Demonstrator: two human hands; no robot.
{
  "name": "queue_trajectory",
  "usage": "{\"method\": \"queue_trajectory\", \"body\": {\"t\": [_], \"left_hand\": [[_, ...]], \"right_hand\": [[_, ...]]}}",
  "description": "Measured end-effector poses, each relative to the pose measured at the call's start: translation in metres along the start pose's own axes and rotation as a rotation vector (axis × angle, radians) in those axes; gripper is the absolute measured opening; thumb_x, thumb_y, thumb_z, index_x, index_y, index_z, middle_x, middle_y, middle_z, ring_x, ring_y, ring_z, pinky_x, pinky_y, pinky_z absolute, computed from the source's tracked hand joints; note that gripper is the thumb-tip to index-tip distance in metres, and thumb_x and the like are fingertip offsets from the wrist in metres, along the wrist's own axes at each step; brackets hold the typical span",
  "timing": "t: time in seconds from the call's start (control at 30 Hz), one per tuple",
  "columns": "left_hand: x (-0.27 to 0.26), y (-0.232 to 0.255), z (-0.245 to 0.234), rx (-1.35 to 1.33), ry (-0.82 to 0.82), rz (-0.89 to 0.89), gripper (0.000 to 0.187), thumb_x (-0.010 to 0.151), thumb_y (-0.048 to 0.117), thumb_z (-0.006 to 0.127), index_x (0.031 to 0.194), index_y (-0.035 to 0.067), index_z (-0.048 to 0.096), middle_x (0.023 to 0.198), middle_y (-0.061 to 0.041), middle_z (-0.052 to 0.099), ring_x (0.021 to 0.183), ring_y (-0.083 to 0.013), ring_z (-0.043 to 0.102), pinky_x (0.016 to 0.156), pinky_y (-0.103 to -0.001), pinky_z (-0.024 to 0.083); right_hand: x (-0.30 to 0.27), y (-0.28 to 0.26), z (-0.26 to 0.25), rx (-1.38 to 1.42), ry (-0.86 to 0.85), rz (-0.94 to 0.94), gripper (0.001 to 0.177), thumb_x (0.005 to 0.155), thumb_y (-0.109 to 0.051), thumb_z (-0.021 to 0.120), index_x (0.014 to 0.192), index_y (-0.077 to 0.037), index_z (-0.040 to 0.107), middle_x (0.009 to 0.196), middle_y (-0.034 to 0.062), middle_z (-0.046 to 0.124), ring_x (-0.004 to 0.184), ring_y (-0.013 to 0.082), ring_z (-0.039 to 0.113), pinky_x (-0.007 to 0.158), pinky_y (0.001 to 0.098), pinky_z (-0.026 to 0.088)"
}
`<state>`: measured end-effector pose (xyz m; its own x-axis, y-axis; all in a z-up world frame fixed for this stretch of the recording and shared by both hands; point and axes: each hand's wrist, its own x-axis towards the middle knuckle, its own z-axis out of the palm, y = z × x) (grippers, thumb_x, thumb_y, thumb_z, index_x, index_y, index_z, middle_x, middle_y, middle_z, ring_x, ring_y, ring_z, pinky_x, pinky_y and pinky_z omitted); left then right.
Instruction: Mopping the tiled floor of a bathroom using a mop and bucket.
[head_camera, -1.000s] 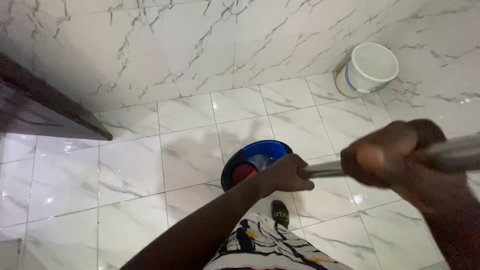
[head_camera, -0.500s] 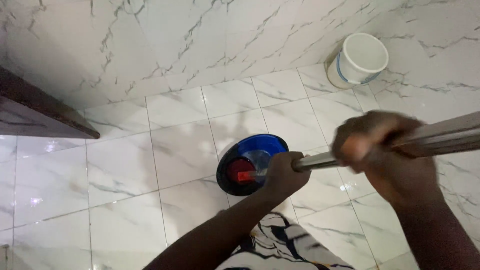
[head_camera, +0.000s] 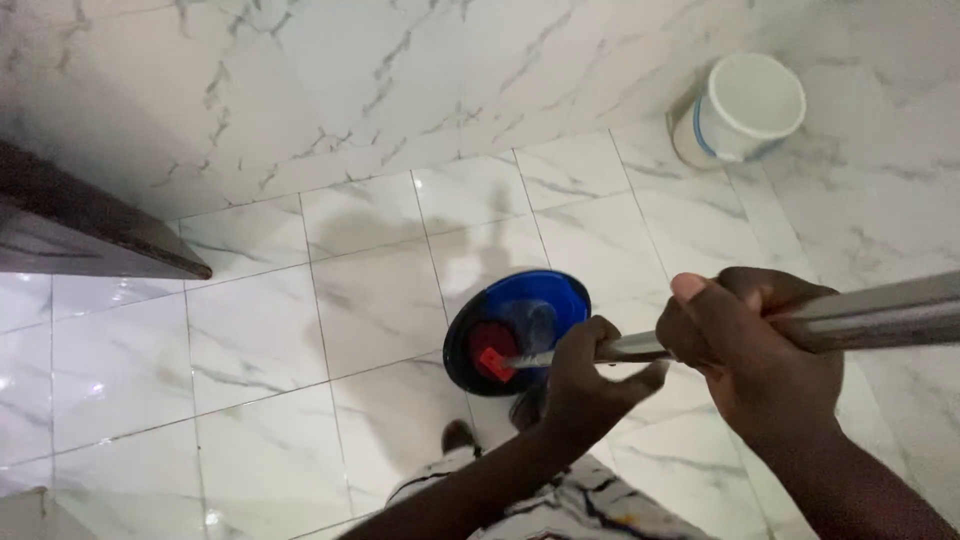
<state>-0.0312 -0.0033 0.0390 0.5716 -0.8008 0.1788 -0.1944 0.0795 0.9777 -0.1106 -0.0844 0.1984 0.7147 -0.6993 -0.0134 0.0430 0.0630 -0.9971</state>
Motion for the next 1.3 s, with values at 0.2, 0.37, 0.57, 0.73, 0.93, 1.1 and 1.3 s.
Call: {"method": "queue_trajectory", "body": {"t": [0.2,0.37,0.57,0.73,0.93,1.1,1.3], "left_hand": [[0.025,-0.051,0.010,0.147,-0.232,0.000,0.031,0.078,0.034,0.078,0.069,0.007,0.064,0.063,-0.016,0.060,0.059,-0.0336,0.060,0.057,-0.044,0.049],[0.059,-0.053,0.013,0.109,-0.571,-0.022,0.028,0.074,0.031,0.074,0.067,0.005,0.067,0.058,-0.016,0.060,0.050,-0.0311,0.058,0.053,-0.043,0.049],[0.075,-0.054,0.026,0.146,-0.843,-0.185,0.030,0.075,0.030,0.073,0.064,0.002,0.068,0.054,-0.014,0.062,0.046,-0.0254,0.058,0.051,-0.041,0.050],[0.084,-0.059,0.036,0.111,-0.934,-0.213,0.027,0.074,0.030,0.073,0.066,0.003,0.071,0.055,-0.012,0.066,0.047,-0.0216,0.061,0.051,-0.039,0.052],[0.088,-0.076,0.057,0.171,-1.006,-0.135,0.030,0.076,0.030,0.072,0.067,0.002,0.071,0.056,-0.014,0.065,0.047,-0.0244,0.060,0.055,-0.041,0.053],[0.085,-0.073,0.057,0.194,-1.035,-0.125,0.031,0.076,0.032,0.072,0.071,0.001,0.072,0.061,-0.016,0.068,0.052,-0.0282,0.064,0.058,-0.043,0.054],[0.069,-0.070,0.058,0.203,-0.991,-0.109,0.033,0.071,0.036,0.075,0.077,0.004,0.077,0.069,-0.018,0.072,0.061,-0.0285,0.069,0.064,-0.041,0.056]], "right_hand": [[0.010,-0.013,0.030,-0.024,0.418,-0.023,0.037,0.095,0.003,0.059,0.066,-0.013,0.042,0.051,-0.0017,0.038,0.043,0.0086,0.037,0.045,0.0298,0.034],[0.020,0.002,0.017,-0.065,0.722,-0.113,0.041,0.096,0.000,0.064,0.067,-0.015,0.040,0.051,-0.0018,0.035,0.041,0.0111,0.038,0.046,0.0328,0.040],[0.023,0.011,-0.002,-0.159,0.825,-0.110,0.033,0.107,-0.002,0.066,0.081,-0.011,0.048,0.054,0.0046,0.045,0.051,0.0143,0.047,0.057,0.0366,0.047],[0.030,0.010,-0.004,-0.272,0.928,-0.089,0.036,0.104,-0.007,0.065,0.076,-0.014,0.043,0.056,0.0032,0.048,0.048,0.0127,0.050,0.056,0.0366,0.052],[0.028,0.015,-0.023,-0.120,0.922,-0.085,0.033,0.108,-0.009,0.062,0.080,-0.014,0.044,0.060,0.0012,0.043,0.051,0.0117,0.047,0.058,0.0353,0.049],[0.017,0.027,-0.037,-0.323,0.750,-0.191,0.036,0.112,-0.008,0.059,0.080,-0.012,0.044,0.058,0.0024,0.042,0.048,0.0126,0.045,0.055,0.0355,0.047],[-0.007,0.029,-0.045,-0.105,0.810,-0.214,0.040,0.112,-0.003,0.065,0.079,-0.012,0.045,0.060,0.0036,0.042,0.050,0.0137,0.040,0.057,0.0368,0.042]]}}
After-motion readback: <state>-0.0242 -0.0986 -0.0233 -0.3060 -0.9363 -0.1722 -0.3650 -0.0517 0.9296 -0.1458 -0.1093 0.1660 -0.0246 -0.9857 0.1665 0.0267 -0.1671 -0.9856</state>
